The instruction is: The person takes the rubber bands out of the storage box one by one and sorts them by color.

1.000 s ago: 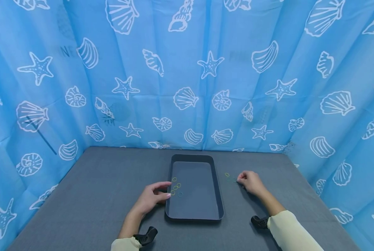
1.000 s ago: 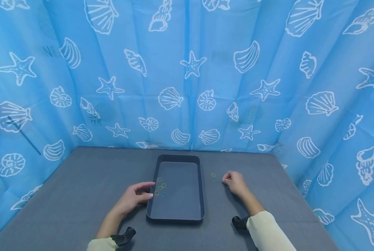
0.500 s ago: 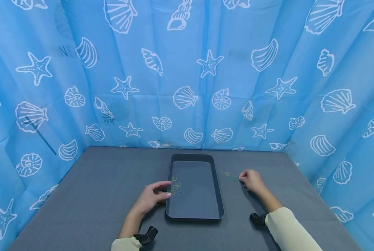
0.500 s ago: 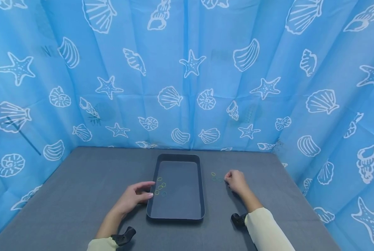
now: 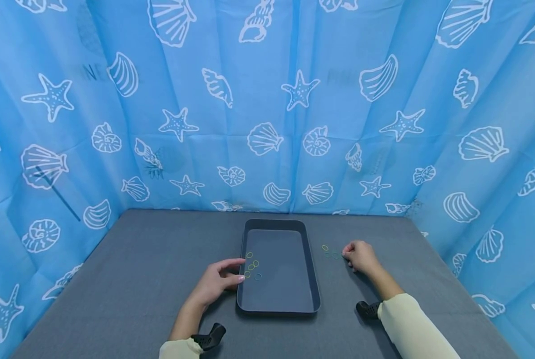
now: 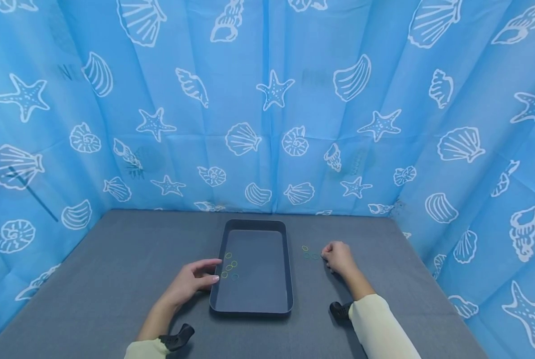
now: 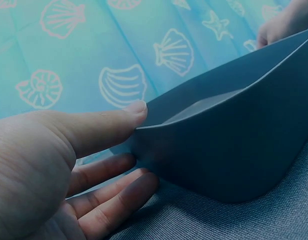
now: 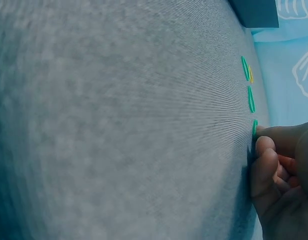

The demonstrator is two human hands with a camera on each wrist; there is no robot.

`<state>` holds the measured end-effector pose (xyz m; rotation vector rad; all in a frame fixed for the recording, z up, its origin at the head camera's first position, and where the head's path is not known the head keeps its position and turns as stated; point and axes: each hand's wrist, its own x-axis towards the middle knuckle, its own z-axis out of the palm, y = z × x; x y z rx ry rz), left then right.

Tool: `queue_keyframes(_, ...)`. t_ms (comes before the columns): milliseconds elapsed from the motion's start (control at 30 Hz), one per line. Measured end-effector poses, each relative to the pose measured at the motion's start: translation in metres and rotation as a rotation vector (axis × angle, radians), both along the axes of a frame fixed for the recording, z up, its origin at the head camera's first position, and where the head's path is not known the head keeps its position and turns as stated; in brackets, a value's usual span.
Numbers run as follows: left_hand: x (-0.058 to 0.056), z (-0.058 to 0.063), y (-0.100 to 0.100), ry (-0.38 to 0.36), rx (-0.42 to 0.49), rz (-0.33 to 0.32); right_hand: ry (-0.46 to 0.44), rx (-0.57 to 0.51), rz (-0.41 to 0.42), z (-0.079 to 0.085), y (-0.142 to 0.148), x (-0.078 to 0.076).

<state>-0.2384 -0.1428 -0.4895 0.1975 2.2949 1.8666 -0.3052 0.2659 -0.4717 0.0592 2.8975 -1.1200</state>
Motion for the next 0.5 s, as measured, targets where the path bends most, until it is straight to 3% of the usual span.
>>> queue_keyframes(233, -0.0007, -0.0003, -0.0008, 0.001, -0.004, -0.003, -0.032, -0.191, -0.047, -0.0024, 0.0033, -0.002)
queue_keyframes(500, -0.0003, -0.0002, -0.0006, 0.001, 0.003, -0.011, -0.039, -0.259, -0.069, -0.0018, 0.006, -0.0009)
